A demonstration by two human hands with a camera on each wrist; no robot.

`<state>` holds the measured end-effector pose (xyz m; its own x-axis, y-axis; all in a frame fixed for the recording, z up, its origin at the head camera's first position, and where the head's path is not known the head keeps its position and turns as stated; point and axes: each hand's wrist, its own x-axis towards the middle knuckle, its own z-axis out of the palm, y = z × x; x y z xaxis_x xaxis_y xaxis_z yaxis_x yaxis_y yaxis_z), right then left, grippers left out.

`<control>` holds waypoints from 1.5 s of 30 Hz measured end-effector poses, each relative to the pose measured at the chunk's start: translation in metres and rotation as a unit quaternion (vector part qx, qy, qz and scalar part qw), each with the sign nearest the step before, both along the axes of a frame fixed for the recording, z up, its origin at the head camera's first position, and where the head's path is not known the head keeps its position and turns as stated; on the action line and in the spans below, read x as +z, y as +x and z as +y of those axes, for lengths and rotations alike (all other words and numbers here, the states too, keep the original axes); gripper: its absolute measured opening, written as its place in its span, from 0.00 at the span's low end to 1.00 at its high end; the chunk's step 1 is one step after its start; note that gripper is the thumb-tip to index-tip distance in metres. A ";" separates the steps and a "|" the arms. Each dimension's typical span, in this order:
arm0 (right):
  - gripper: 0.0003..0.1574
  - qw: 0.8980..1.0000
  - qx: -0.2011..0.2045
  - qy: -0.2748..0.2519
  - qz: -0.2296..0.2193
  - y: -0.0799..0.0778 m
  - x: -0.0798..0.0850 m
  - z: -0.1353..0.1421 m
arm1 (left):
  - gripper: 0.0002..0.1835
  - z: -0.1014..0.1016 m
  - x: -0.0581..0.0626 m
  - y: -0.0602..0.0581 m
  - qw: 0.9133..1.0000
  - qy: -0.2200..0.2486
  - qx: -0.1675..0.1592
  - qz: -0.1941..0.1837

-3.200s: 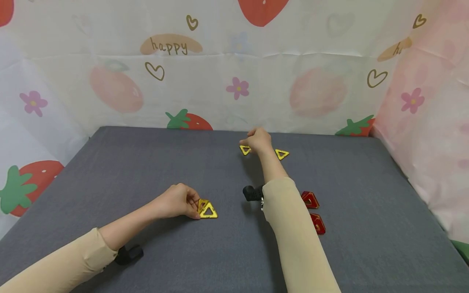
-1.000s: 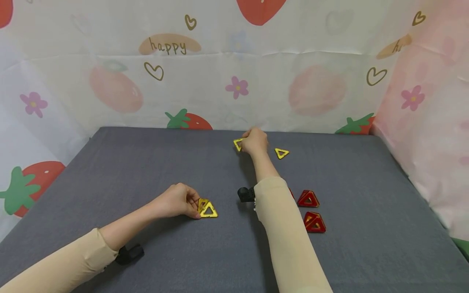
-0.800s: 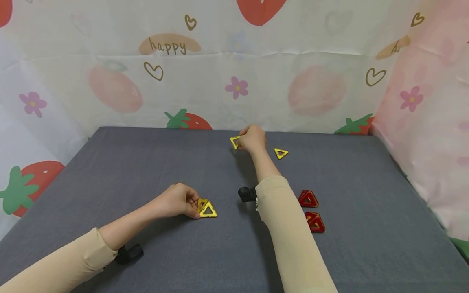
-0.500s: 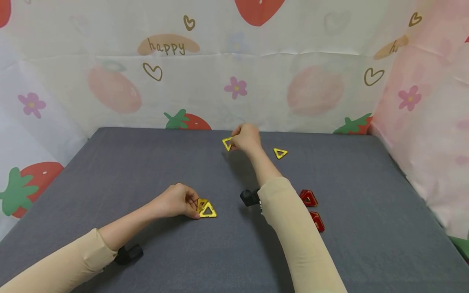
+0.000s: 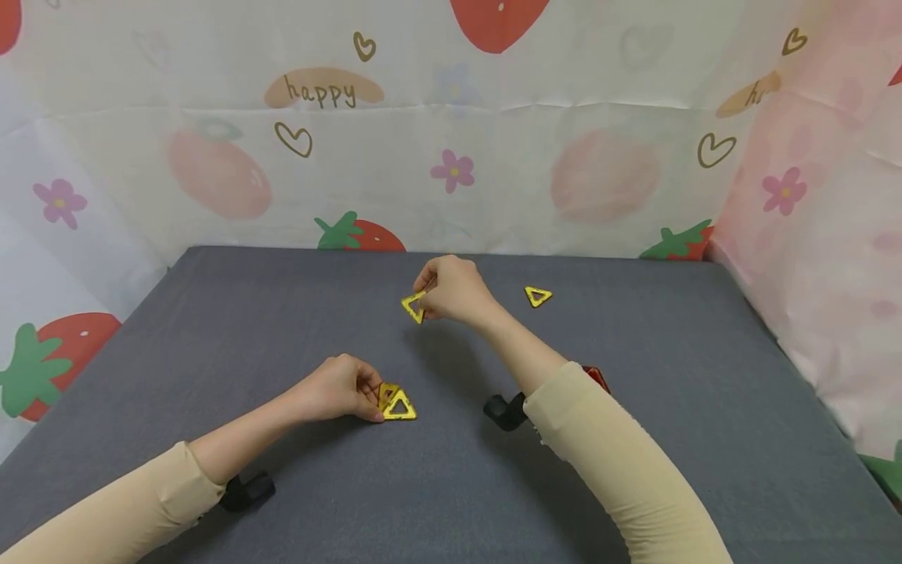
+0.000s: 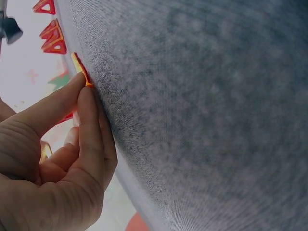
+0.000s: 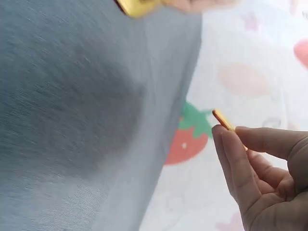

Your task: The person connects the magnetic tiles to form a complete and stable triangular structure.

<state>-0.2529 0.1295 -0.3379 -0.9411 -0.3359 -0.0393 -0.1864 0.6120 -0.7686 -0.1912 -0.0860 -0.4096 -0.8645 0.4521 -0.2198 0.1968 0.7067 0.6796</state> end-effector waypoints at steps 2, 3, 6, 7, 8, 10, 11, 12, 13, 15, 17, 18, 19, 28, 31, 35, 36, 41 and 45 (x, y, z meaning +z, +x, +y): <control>0.09 1.000 0.012 0.010 -0.008 0.010 -0.003 -0.002 | 0.10 0.000 -0.001 0.000 1.000 0.001 0.000 -0.002; 0.09 1.000 0.017 0.013 -0.011 0.015 -0.005 -0.003 | 0.09 0.000 -0.001 0.000 1.000 0.001 0.002 -0.003; 0.08 0.999 0.030 0.024 -0.018 0.026 -0.013 -0.003 | 0.10 -0.001 -0.001 0.000 1.000 0.005 0.001 -0.002; 0.08 0.999 0.034 0.027 -0.021 0.028 -0.015 -0.003 | 0.10 -0.001 -0.001 0.001 1.000 0.005 0.002 -0.002; 0.08 0.999 0.038 0.030 -0.021 0.031 -0.018 -0.003 | 0.10 -0.001 -0.001 0.001 1.000 0.005 0.001 -0.001; 0.07 0.998 0.044 0.035 -0.023 0.036 -0.023 -0.002 | 0.10 -0.001 -0.001 0.001 1.000 0.004 0.002 -0.001; 0.07 0.998 0.046 0.037 -0.023 0.038 -0.026 -0.001 | 0.10 0.000 -0.001 0.001 1.000 0.005 0.003 -0.001; 0.07 0.998 0.048 0.038 -0.023 0.041 -0.028 -0.001 | 0.09 0.000 -0.001 0.001 1.000 0.004 0.003 -0.001; 0.07 0.998 0.050 0.039 -0.023 0.043 -0.030 0.000 | 0.09 0.000 -0.001 0.001 1.000 0.003 0.002 0.002; 0.07 0.997 0.054 0.041 -0.023 0.048 -0.035 0.001 | 0.09 0.000 -0.001 0.001 1.000 0.006 0.003 0.003; 0.06 0.997 0.057 0.044 -0.023 0.052 -0.040 0.002 | 0.09 0.000 -0.001 0.001 1.000 0.005 0.002 0.003; 0.06 0.997 0.058 0.045 -0.022 0.054 -0.042 0.002 | 0.09 0.000 -0.001 0.001 1.000 0.004 0.001 0.003; 0.06 0.997 0.059 0.046 -0.021 0.055 -0.044 0.001 | 0.09 0.000 -0.001 0.000 1.000 0.004 0.002 0.002; 0.06 0.997 0.063 0.049 0.010 0.065 -0.055 -0.002 | 0.09 0.001 -0.002 0.000 1.000 0.002 0.005 0.000; 0.06 0.997 0.063 0.049 0.016 0.067 -0.056 -0.002 | 0.09 0.002 -0.001 0.001 1.000 0.002 0.007 -0.002; 0.06 0.997 0.067 0.041 0.011 0.069 -0.056 -0.002 | 0.09 0.002 0.000 0.002 1.000 0.004 0.003 -0.001; 0.06 0.997 0.069 0.041 0.010 0.069 -0.056 -0.002 | 0.09 0.002 0.000 0.002 1.000 0.006 0.002 -0.001; 0.12 0.995 0.083 0.050 0.017 0.069 -0.057 -0.001 | 0.10 0.001 0.000 0.002 1.000 0.010 -0.003 0.002; 0.15 0.994 0.096 0.049 0.011 0.069 -0.059 0.000 | 0.10 0.001 0.000 0.002 1.000 0.013 -0.015 0.014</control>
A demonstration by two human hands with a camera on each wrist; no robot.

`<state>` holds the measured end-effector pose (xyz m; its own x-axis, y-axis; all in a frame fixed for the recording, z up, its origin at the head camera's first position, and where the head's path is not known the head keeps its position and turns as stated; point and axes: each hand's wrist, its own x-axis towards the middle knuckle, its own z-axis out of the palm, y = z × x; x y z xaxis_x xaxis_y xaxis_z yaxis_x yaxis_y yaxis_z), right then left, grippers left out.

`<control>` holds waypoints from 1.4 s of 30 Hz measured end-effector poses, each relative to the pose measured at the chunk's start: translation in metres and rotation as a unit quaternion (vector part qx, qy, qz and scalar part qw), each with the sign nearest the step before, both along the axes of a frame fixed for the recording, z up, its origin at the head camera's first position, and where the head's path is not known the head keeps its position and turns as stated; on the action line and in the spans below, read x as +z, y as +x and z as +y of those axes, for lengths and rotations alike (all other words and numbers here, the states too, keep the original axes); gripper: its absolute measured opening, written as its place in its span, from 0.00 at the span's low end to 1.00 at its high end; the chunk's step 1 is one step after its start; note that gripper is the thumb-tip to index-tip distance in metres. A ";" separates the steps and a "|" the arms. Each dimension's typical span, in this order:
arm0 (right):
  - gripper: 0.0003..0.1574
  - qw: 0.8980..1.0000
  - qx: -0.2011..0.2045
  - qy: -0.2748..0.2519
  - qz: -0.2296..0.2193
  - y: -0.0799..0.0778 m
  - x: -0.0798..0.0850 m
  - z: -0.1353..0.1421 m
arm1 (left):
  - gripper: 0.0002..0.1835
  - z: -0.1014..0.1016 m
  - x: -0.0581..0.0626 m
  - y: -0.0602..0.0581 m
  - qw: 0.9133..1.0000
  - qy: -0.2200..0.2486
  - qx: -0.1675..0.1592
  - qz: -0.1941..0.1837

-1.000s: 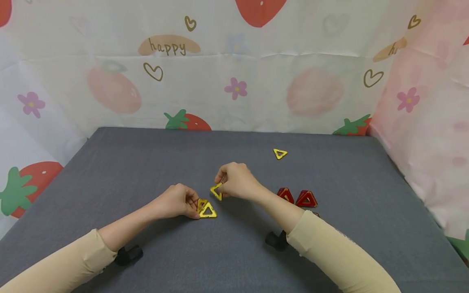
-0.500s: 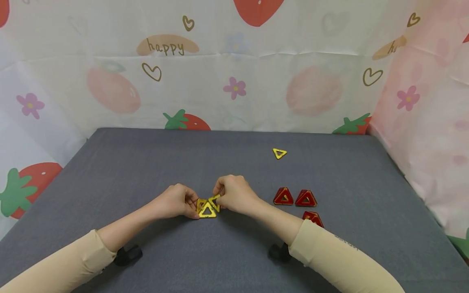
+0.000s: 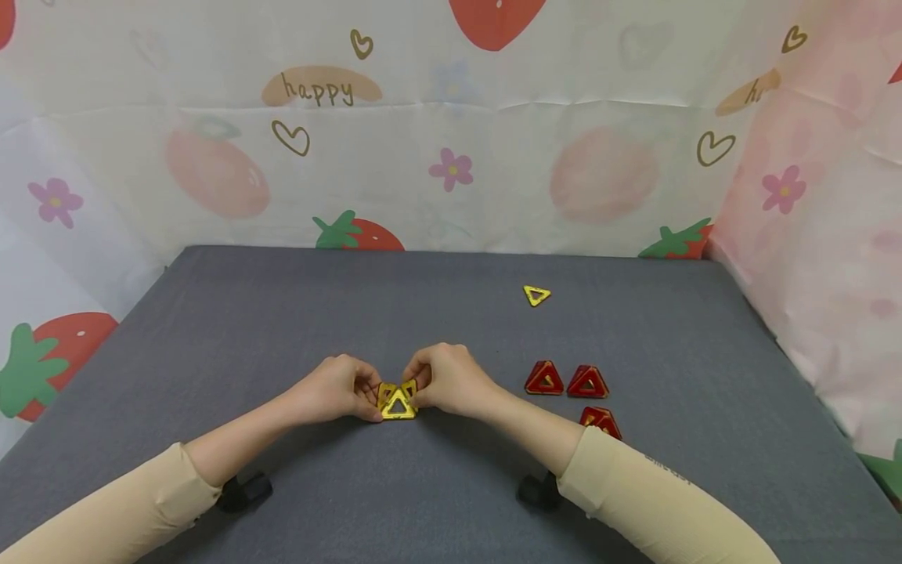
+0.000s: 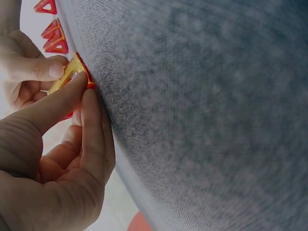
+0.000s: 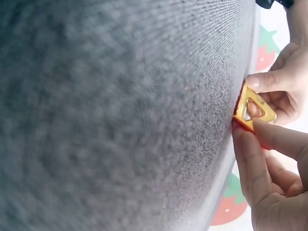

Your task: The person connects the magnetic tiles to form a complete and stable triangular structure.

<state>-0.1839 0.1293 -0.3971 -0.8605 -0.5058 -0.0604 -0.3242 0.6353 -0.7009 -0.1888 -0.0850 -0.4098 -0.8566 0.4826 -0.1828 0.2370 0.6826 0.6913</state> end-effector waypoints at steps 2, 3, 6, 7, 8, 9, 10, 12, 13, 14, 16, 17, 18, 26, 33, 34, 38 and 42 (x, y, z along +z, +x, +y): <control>0.16 1.000 0.004 -0.005 -0.003 0.000 -0.001 0.001 | 0.10 0.000 0.000 0.000 1.000 0.004 -0.004 0.005; 0.16 1.000 0.006 -0.008 -0.004 0.000 -0.001 0.001 | 0.10 0.000 -0.001 0.000 1.000 0.005 -0.007 0.007; 0.17 1.000 0.013 -0.015 -0.008 -0.001 -0.002 0.002 | 0.10 -0.001 -0.001 -0.001 1.000 0.013 -0.010 0.008; 0.17 1.000 0.015 -0.017 -0.010 -0.001 -0.002 0.003 | 0.10 -0.001 -0.002 -0.001 1.000 0.016 -0.011 0.006; 0.17 1.000 0.017 -0.019 -0.012 -0.001 -0.002 0.003 | 0.10 -0.002 -0.002 -0.001 1.000 0.018 -0.012 0.006; 0.17 0.999 0.020 -0.022 -0.015 -0.001 -0.003 0.003 | 0.10 -0.002 -0.002 -0.001 1.000 0.021 -0.014 0.006; 0.18 0.999 0.022 -0.025 -0.019 -0.001 -0.003 0.002 | 0.10 -0.002 -0.002 -0.001 1.000 0.023 -0.017 0.007; 0.18 0.999 0.026 -0.029 -0.026 -0.001 -0.003 0.002 | 0.10 -0.003 -0.002 -0.002 0.999 0.027 -0.023 0.011; 0.18 0.999 0.027 -0.032 -0.029 -0.001 -0.003 0.002 | 0.10 -0.003 -0.002 -0.001 0.999 0.030 -0.026 0.012; 0.18 0.998 0.028 -0.035 -0.032 -0.001 -0.002 0.002 | 0.10 -0.003 -0.002 -0.001 0.999 0.032 -0.028 0.014; 0.18 0.998 0.030 -0.037 -0.034 -0.001 -0.002 0.001 | 0.11 -0.004 -0.001 -0.001 0.999 0.036 -0.032 0.016; 0.18 0.998 0.031 -0.038 -0.035 0.000 -0.002 0.001 | 0.10 -0.004 -0.001 -0.001 0.999 0.038 -0.033 0.016; 0.18 0.998 0.032 -0.039 -0.036 0.000 -0.002 0.001 | 0.10 -0.003 -0.001 0.000 0.999 0.039 -0.034 0.015; 0.18 0.998 0.045 -0.037 -0.037 0.000 -0.005 -0.002 | 0.10 -0.003 -0.001 -0.001 0.998 0.051 -0.043 0.001; 0.18 0.998 0.051 -0.036 -0.032 0.000 -0.007 -0.002 | 0.08 -0.003 -0.003 -0.001 0.998 0.047 -0.052 0.003; 0.18 0.998 0.052 -0.035 -0.030 0.000 -0.007 -0.001 | 0.08 -0.003 -0.003 -0.001 0.997 0.045 -0.054 0.006; 0.17 0.997 0.055 -0.035 -0.028 0.000 -0.008 -0.001 | 0.08 -0.003 -0.003 -0.001 0.997 0.038 -0.062 0.019; 0.17 0.997 0.057 -0.035 -0.027 0.000 -0.007 -0.001 | 0.08 -0.002 -0.003 -0.001 0.997 0.033 -0.064 0.021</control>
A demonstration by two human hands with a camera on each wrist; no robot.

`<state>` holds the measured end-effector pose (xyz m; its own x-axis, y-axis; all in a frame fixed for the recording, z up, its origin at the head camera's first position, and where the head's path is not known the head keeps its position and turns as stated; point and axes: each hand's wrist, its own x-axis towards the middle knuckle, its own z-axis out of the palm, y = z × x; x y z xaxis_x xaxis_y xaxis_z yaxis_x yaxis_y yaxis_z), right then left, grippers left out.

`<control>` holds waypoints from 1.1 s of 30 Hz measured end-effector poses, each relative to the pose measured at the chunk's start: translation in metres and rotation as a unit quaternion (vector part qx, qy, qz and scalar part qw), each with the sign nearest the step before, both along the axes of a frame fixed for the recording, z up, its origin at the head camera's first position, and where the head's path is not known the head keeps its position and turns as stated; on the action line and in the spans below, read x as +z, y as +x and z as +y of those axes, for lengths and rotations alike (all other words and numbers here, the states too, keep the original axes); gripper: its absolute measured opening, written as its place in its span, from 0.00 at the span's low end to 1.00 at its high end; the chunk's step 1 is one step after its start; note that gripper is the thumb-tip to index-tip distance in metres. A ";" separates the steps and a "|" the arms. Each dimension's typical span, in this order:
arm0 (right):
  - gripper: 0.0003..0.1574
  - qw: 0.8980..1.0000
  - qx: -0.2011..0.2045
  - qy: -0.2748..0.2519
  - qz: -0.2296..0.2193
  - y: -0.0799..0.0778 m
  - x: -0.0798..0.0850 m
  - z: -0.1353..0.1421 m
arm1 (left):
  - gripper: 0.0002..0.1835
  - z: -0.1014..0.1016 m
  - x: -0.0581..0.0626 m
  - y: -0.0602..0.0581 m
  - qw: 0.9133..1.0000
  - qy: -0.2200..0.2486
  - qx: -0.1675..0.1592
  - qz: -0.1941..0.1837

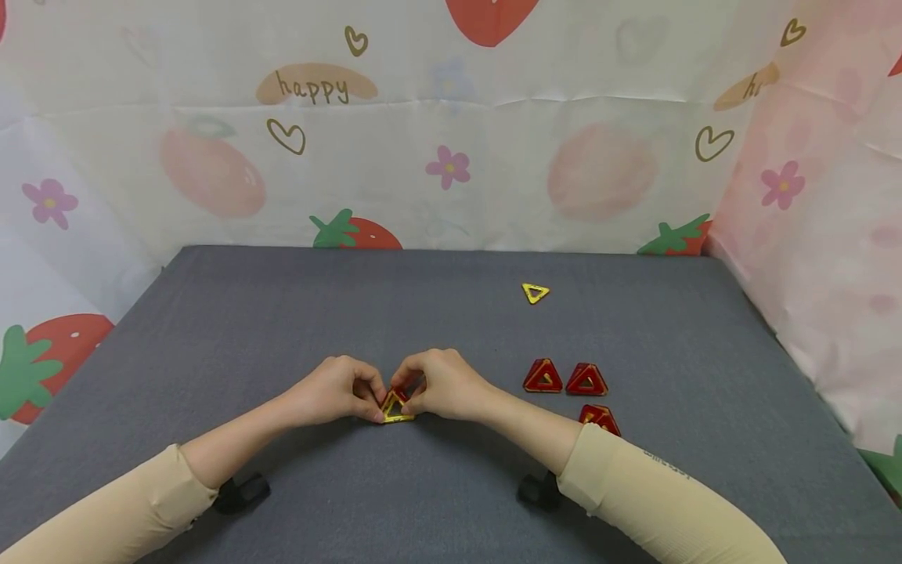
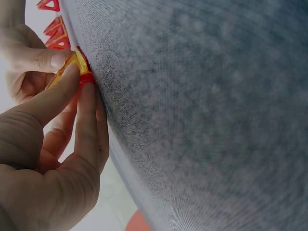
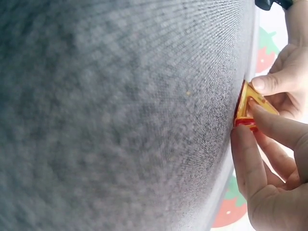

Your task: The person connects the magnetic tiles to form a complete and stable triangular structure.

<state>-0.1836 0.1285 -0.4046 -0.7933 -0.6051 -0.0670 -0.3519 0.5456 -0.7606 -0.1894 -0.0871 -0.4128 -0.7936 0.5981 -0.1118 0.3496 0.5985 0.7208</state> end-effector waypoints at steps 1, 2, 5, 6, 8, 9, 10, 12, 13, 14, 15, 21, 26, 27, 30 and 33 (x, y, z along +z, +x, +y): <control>0.17 1.000 0.001 0.001 0.001 0.000 0.000 0.000 | 0.08 0.000 0.000 0.000 1.000 0.000 0.001 -0.002; 0.18 1.000 0.001 0.002 0.002 0.000 0.000 0.000 | 0.08 0.000 0.001 0.000 1.000 -0.001 0.002 -0.005; 0.18 1.000 0.003 0.005 0.003 0.000 0.001 0.000 | 0.08 0.000 0.001 0.000 1.000 -0.002 0.006 -0.013; 0.18 1.000 0.003 0.005 0.003 0.000 0.001 0.000 | 0.08 0.000 0.001 0.000 1.000 -0.002 0.006 -0.015; 0.18 1.000 0.003 0.006 0.003 0.000 0.002 0.000 | 0.09 -0.001 0.001 0.000 1.000 -0.002 0.008 -0.020; 0.18 1.000 0.004 0.006 0.003 0.000 0.002 -0.001 | 0.09 -0.001 0.001 0.000 1.000 -0.002 0.008 -0.022; 0.18 1.000 0.004 0.006 0.003 -0.001 0.002 0.000 | 0.09 -0.001 0.001 0.000 1.000 -0.002 0.008 -0.023; 0.18 1.000 0.005 0.006 0.003 -0.001 0.002 -0.001 | 0.10 -0.001 0.001 0.000 1.000 -0.001 0.008 -0.026; 0.18 1.000 0.005 0.007 0.004 -0.001 0.003 -0.001 | 0.10 -0.001 0.001 0.000 1.000 0.000 0.008 -0.027; 0.18 1.000 0.006 0.009 0.005 -0.001 0.003 -0.001 | 0.10 -0.002 0.001 0.000 1.000 0.000 0.008 -0.028; 0.18 1.000 0.006 0.011 0.006 -0.001 0.004 -0.001 | 0.10 -0.002 0.001 0.000 1.000 0.001 0.008 -0.029; 0.20 0.999 -0.003 0.030 0.014 -0.005 0.019 0.000 | 0.10 -0.002 0.000 0.000 0.999 -0.001 0.003 -0.034; 0.22 0.999 -0.027 0.034 0.020 -0.014 0.042 0.003 | 0.09 -0.003 0.000 0.000 0.999 0.004 -0.001 -0.038; 0.21 0.999 -0.033 0.034 0.022 -0.016 0.047 0.003 | 0.09 -0.002 0.000 0.000 0.999 0.005 0.000 -0.042; 0.21 0.998 -0.054 0.031 0.023 -0.024 0.064 0.008 | 0.09 -0.002 0.000 0.001 0.999 0.008 -0.003 -0.044; 0.22 0.996 -0.081 0.023 0.020 -0.035 0.083 0.017 | 0.09 -0.002 0.000 0.001 0.999 0.010 -0.003 -0.045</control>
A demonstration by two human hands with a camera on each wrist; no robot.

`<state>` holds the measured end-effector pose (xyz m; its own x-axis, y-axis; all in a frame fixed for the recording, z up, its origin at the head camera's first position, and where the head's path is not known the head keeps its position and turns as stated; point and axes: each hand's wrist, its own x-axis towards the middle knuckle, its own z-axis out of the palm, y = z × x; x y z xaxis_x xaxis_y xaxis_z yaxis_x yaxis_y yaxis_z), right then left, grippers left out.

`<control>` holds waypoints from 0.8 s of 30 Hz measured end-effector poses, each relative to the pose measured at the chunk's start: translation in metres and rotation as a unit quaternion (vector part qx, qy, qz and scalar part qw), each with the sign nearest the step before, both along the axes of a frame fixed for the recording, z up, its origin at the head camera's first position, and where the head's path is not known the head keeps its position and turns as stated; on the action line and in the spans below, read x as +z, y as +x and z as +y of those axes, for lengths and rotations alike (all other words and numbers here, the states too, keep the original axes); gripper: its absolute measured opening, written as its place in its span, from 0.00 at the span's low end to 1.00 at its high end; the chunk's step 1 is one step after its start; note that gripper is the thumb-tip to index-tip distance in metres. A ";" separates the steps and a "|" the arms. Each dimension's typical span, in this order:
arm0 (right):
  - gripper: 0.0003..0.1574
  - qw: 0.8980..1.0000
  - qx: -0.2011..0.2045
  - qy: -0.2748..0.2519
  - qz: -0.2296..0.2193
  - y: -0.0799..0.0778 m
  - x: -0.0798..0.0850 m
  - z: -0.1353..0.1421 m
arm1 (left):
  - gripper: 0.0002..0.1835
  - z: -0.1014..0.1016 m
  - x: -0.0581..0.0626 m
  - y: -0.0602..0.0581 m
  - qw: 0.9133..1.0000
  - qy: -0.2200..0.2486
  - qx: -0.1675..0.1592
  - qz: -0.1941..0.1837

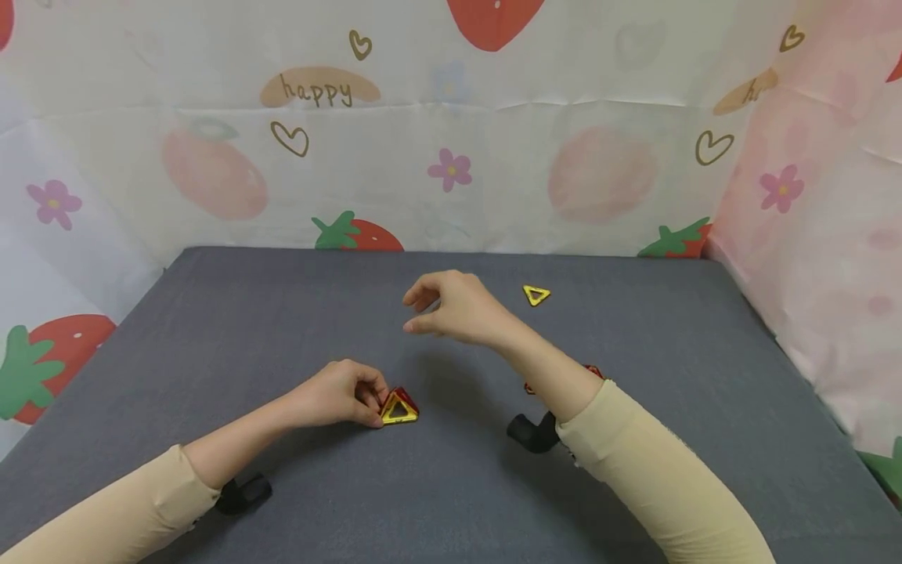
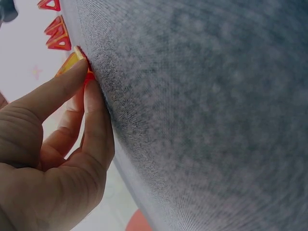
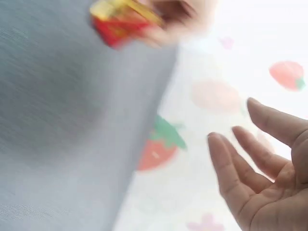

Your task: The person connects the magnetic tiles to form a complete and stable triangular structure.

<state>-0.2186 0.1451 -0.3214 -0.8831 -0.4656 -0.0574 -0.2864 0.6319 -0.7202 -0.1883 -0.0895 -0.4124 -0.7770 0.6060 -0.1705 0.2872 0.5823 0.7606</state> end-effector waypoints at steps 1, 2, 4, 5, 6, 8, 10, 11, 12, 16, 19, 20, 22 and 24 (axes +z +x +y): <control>0.22 1.000 -0.011 -0.007 -0.003 -0.004 0.007 0.004 | 0.09 0.000 0.000 0.000 1.000 -0.001 0.000 0.001; 0.22 1.000 -0.022 -0.017 -0.004 -0.009 0.013 0.007 | 0.09 0.000 0.001 0.000 1.000 -0.002 0.001 0.001; 0.23 0.998 -0.043 -0.037 -0.010 -0.020 0.024 0.016 | 0.09 0.000 0.001 0.001 1.000 -0.004 0.001 0.002; 0.24 0.997 -0.053 -0.047 -0.013 -0.025 0.029 0.020 | 0.10 0.000 0.001 0.001 1.000 -0.005 0.001 0.003; 0.24 0.996 -0.062 -0.057 -0.015 -0.030 0.033 0.024 | 0.10 0.000 0.001 0.001 1.000 -0.005 0.001 0.003; 0.26 0.993 -0.081 -0.077 -0.024 -0.041 0.038 0.032 | 0.10 0.000 0.001 0.001 1.000 -0.006 0.001 0.002; 0.27 0.990 -0.098 -0.093 -0.034 -0.051 0.041 0.041 | 0.11 0.000 0.001 0.001 1.000 -0.006 -0.001 0.003; 0.27 0.988 -0.108 -0.099 -0.041 -0.056 0.041 0.046 | 0.11 0.000 0.001 0.001 1.000 -0.006 -0.002 0.003; 0.28 0.986 -0.119 -0.105 -0.047 -0.061 0.040 0.050 | 0.11 0.000 0.001 0.001 1.000 -0.006 -0.002 0.003; 0.31 0.974 -0.173 -0.118 -0.081 -0.078 0.034 0.067 | 0.11 0.000 0.002 0.000 1.000 -0.008 -0.003 0.004; 0.34 0.964 -0.209 -0.124 -0.109 -0.087 0.024 0.079 | 0.11 -0.001 0.002 0.001 1.000 -0.010 0.000 0.002; 0.34 0.961 -0.217 -0.128 -0.118 -0.089 0.020 0.084 | 0.11 -0.001 0.001 0.001 1.000 -0.011 0.000 0.002; 0.35 0.955 -0.234 -0.124 -0.135 -0.093 0.011 0.093 | 0.10 -0.001 0.002 0.001 1.000 -0.011 0.001 0.001; 0.36 0.950 -0.250 -0.112 -0.151 -0.095 0.003 0.102 | 0.10 -0.001 0.001 0.001 1.000 -0.011 0.002 0.000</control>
<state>-0.3137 0.2475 -0.3189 -0.9563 -0.0233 -0.2913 0.2493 0.4553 -0.8547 -0.1871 -0.0900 -0.4109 -0.7796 0.5985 -0.1847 0.2838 0.6004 0.7477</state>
